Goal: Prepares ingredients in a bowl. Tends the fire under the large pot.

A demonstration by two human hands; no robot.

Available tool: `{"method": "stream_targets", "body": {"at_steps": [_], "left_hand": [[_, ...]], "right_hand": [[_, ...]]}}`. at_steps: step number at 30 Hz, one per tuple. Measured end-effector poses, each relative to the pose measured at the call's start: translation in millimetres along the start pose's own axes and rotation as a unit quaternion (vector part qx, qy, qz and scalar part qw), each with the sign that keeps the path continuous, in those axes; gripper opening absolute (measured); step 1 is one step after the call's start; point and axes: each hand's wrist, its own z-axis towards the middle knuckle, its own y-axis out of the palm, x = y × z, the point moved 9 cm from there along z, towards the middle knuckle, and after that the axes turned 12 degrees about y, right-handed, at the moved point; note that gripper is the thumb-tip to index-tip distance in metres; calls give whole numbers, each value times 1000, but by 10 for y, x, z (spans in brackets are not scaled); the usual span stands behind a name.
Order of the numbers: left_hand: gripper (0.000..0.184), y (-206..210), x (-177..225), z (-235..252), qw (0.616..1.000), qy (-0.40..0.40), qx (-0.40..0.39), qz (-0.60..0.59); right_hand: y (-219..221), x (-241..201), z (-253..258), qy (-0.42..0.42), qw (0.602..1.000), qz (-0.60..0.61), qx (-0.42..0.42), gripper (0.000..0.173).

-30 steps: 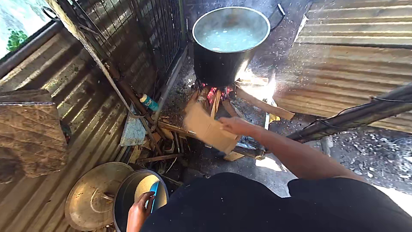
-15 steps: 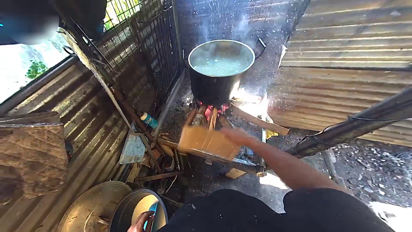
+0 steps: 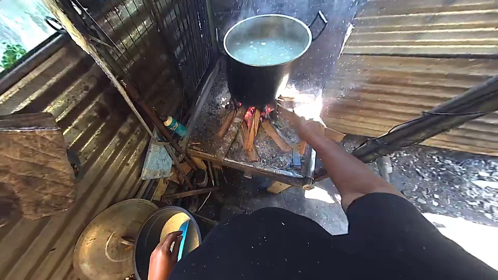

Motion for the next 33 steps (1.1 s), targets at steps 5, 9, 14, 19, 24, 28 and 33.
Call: {"method": "stream_targets", "body": {"at_steps": [5,9,14,19,24,28,33], "left_hand": [[19,54,37,33,1000,4,2,-7],[20,40,42,47,1000,14,1,-8],[21,-37,-50,-13,1000,1,16,0],[20,16,28,43,1000,-5,4,-12],[21,-31,-97,-61,1000,-8,15,-10],[20,4,-71,-49,1000,-18,0,-19],[20,-14,68,81,999,-14,-11,-35]], "right_hand": [[-91,-1136,-1106,-162,935,-8,-315,43],[-97,-1110,-969,-168,919,-15,-355,40],[-209,-289,18,37,987,-20,-154,51],[-219,-1641,-1399,-275,894,-30,-353,39],[-169,-439,68,38,975,-43,-215,45],[-241,-927,-564,-32,962,-41,-270,48],[-277,-1730,-1543,-326,858,8,-398,40]]}}
